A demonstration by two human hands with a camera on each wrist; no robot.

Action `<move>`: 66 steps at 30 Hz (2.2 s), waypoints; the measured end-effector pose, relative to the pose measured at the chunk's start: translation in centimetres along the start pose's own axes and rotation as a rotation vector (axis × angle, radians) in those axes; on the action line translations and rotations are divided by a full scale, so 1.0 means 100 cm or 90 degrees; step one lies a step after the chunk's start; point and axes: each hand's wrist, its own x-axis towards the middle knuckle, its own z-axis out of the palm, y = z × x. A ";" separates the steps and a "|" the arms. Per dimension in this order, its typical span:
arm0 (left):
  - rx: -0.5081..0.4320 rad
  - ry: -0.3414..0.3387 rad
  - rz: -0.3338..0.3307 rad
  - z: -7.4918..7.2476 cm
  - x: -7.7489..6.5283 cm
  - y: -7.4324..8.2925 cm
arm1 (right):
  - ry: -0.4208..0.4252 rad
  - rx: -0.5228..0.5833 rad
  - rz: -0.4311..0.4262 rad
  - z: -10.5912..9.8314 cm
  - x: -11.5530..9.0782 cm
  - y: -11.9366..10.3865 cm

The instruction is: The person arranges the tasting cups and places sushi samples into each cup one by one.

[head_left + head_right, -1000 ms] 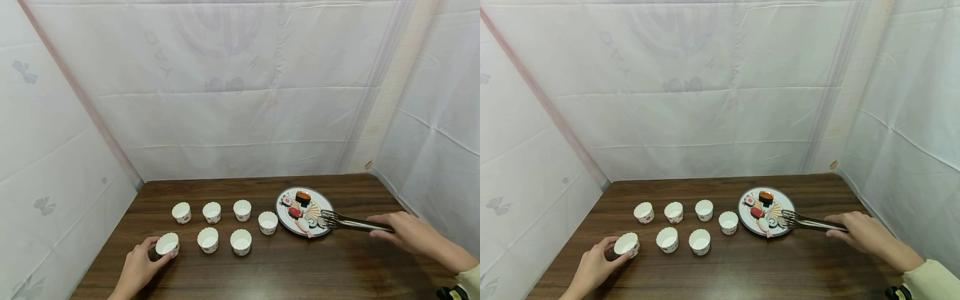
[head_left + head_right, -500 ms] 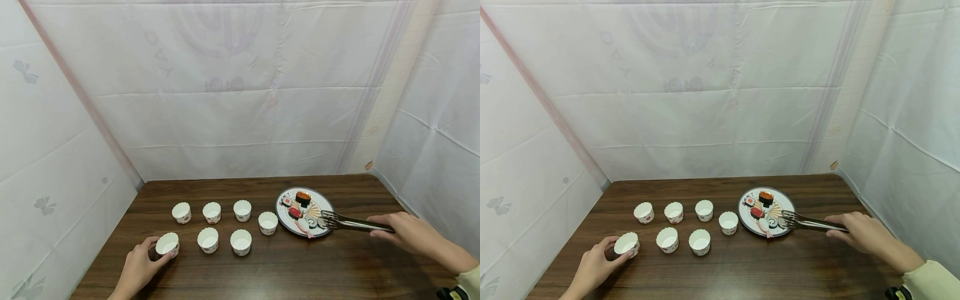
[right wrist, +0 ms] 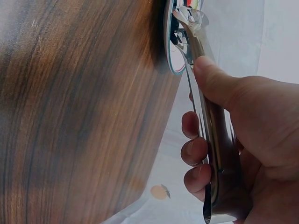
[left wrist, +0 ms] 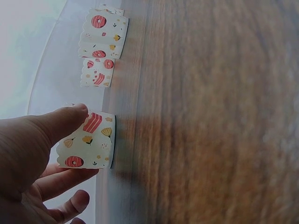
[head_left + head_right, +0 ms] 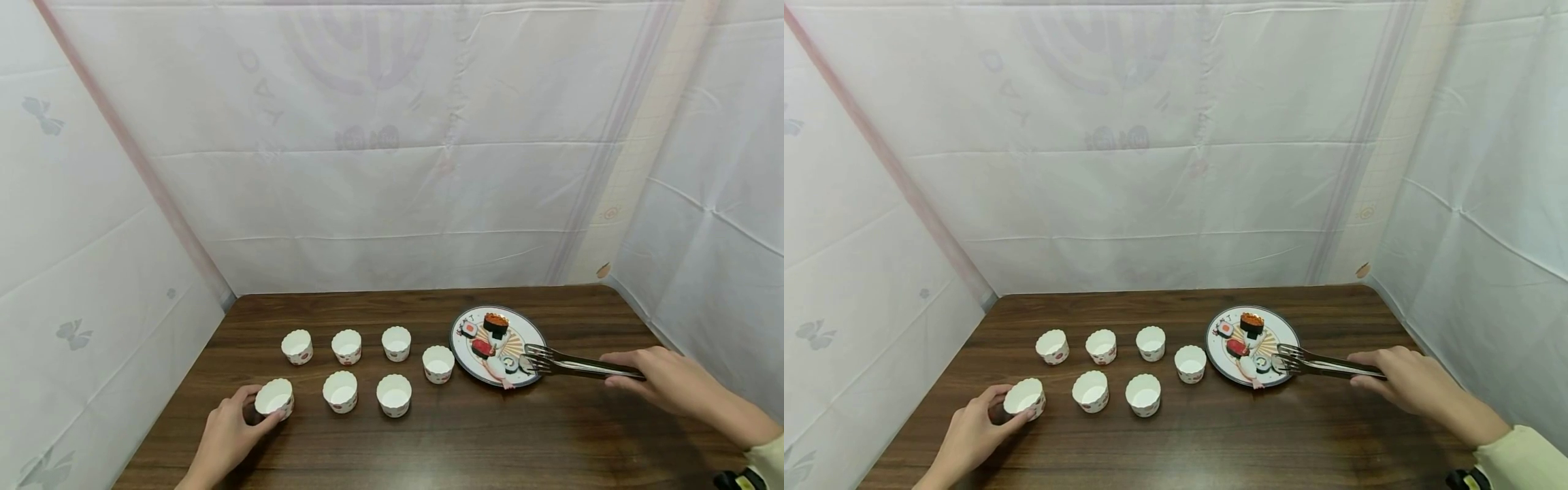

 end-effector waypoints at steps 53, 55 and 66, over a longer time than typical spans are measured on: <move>-0.007 -0.025 -0.007 0.000 0.003 0.000 | 0.053 -0.039 -0.028 -0.052 0.045 -0.023; -0.006 -0.026 -0.008 0.000 0.003 0.000 | 0.056 -0.033 -0.035 -0.052 0.049 -0.027; -0.003 -0.028 -0.011 0.000 0.002 -0.001 | 0.092 0.013 -0.109 -0.045 0.084 -0.057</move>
